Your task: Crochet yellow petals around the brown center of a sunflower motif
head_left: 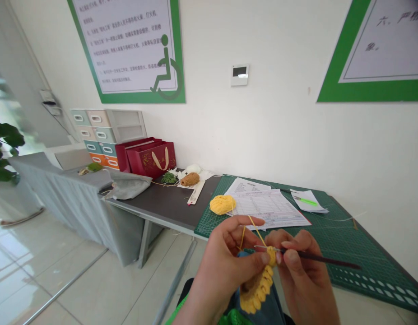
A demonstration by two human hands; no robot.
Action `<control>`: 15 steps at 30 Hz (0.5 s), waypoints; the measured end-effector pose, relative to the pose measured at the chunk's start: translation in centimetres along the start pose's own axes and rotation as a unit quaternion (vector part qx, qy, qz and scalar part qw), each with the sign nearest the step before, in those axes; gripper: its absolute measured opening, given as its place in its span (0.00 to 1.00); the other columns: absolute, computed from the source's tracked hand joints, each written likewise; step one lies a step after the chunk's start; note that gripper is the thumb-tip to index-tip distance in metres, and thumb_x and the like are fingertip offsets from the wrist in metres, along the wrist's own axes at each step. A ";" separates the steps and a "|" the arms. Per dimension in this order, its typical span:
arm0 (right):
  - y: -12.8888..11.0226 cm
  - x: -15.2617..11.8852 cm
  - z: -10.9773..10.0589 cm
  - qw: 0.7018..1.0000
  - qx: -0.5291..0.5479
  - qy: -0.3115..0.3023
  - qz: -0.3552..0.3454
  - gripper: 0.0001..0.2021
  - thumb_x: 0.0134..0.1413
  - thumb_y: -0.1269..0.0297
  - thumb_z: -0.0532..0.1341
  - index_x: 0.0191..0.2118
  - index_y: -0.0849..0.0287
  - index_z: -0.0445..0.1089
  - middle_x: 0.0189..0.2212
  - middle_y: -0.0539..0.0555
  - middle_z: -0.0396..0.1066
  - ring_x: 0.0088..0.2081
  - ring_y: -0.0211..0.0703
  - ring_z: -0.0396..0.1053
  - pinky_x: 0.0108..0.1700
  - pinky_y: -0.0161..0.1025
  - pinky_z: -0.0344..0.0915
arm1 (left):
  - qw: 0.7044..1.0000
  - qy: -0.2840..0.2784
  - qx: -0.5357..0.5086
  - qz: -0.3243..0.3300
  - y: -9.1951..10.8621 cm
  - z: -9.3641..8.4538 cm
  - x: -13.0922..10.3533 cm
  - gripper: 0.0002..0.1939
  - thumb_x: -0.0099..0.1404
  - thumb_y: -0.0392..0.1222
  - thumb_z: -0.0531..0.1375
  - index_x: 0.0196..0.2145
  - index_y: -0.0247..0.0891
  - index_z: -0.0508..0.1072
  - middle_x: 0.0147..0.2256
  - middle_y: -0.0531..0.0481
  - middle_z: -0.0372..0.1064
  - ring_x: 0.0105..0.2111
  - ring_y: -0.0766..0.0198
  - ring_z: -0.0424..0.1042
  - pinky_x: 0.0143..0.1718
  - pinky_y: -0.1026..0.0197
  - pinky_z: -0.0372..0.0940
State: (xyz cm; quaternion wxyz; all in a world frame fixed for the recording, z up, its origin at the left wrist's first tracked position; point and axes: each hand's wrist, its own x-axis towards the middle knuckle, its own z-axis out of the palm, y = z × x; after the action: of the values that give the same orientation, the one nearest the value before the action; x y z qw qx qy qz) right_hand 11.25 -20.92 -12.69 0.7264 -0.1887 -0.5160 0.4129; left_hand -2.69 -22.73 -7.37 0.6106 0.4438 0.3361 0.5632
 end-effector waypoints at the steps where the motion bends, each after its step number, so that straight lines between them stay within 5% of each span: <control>1: 0.1 0.0 -0.2 0.997 -0.050 -0.001 -0.061 0.03 0.65 0.63 0.64 0.37 0.51 0.71 0.28 0.47 0.69 0.30 0.38 0.69 0.30 0.36 0.70 | 1.000 0.005 -0.001 0.004 -0.1 0.1 -0.1 0.27 0.49 0.34 0.77 0.47 0.36 0.78 0.28 0.54 0.76 0.29 0.66 0.73 0.33 0.63 0.67; 3: 0.3 -0.1 -0.9 0.951 -0.210 -0.006 -0.226 0.06 0.61 0.72 0.66 0.40 0.52 0.73 0.31 0.49 0.72 0.33 0.39 0.71 0.32 0.38 0.71 | 1.000 0.018 -0.003 0.006 -0.3 0.3 -0.2 0.26 0.50 0.33 0.77 0.47 0.35 0.78 0.28 0.53 0.76 0.28 0.67 0.72 0.31 0.65 0.67; 6: 0.8 -0.2 -2.3 0.782 -0.415 -0.013 -0.465 0.14 0.48 0.82 0.71 0.34 0.55 0.76 0.36 0.49 0.75 0.37 0.39 0.72 0.39 0.40 0.74 | 0.997 -0.006 -0.060 -0.043 -0.6 0.5 -0.1 0.26 0.49 0.33 0.78 0.47 0.35 0.79 0.28 0.53 0.77 0.25 0.70 0.71 0.26 0.68 0.63; 7: 1.0 -0.2 -2.5 0.761 -0.425 -0.011 -0.490 0.14 0.47 0.83 0.71 0.33 0.55 0.76 0.37 0.49 0.75 0.37 0.39 0.72 0.40 0.42 0.74 | 0.994 -0.023 -0.087 -0.066 -0.6 0.5 0.0 0.27 0.48 0.33 0.78 0.46 0.34 0.80 0.28 0.52 0.77 0.24 0.71 0.70 0.26 0.69 0.63; 8: 1.1 -0.2 -2.6 0.774 -0.406 -0.007 -0.487 0.13 0.48 0.82 0.71 0.33 0.55 0.76 0.37 0.49 0.75 0.37 0.39 0.72 0.40 0.44 0.75 | 0.989 -0.041 -0.110 -0.086 -0.7 0.4 0.1 0.27 0.46 0.33 0.79 0.45 0.34 0.81 0.28 0.51 0.77 0.24 0.72 0.71 0.27 0.69 0.64; 12: 0.7 -0.1 -1.3 0.943 -0.165 -0.004 -0.288 0.04 0.63 0.71 0.64 0.42 0.55 0.74 0.31 0.50 0.74 0.31 0.42 0.71 0.32 0.46 0.72 | 0.981 -0.081 -0.131 -0.115 -0.4 -0.2 0.6 0.29 0.39 0.32 0.80 0.42 0.32 0.84 0.27 0.49 0.78 0.26 0.69 0.74 0.31 0.67 0.68; 15: -0.6 0.1 -0.3 0.987 -0.049 0.008 -0.155 0.02 0.68 0.65 0.60 0.41 0.54 0.70 0.25 0.48 0.71 0.26 0.40 0.67 0.29 0.42 0.67 | 0.977 -0.110 -0.130 -0.127 -0.1 -0.7 0.9 0.29 0.38 0.32 0.79 0.42 0.34 0.85 0.26 0.49 0.77 0.23 0.69 0.73 0.27 0.67 0.68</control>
State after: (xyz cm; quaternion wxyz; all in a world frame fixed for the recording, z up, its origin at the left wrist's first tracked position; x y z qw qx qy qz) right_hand 11.82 -21.12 -12.31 0.7757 -0.1451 -0.5527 0.2680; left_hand -3.17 -21.74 -7.66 0.7626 0.3741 0.2445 0.4676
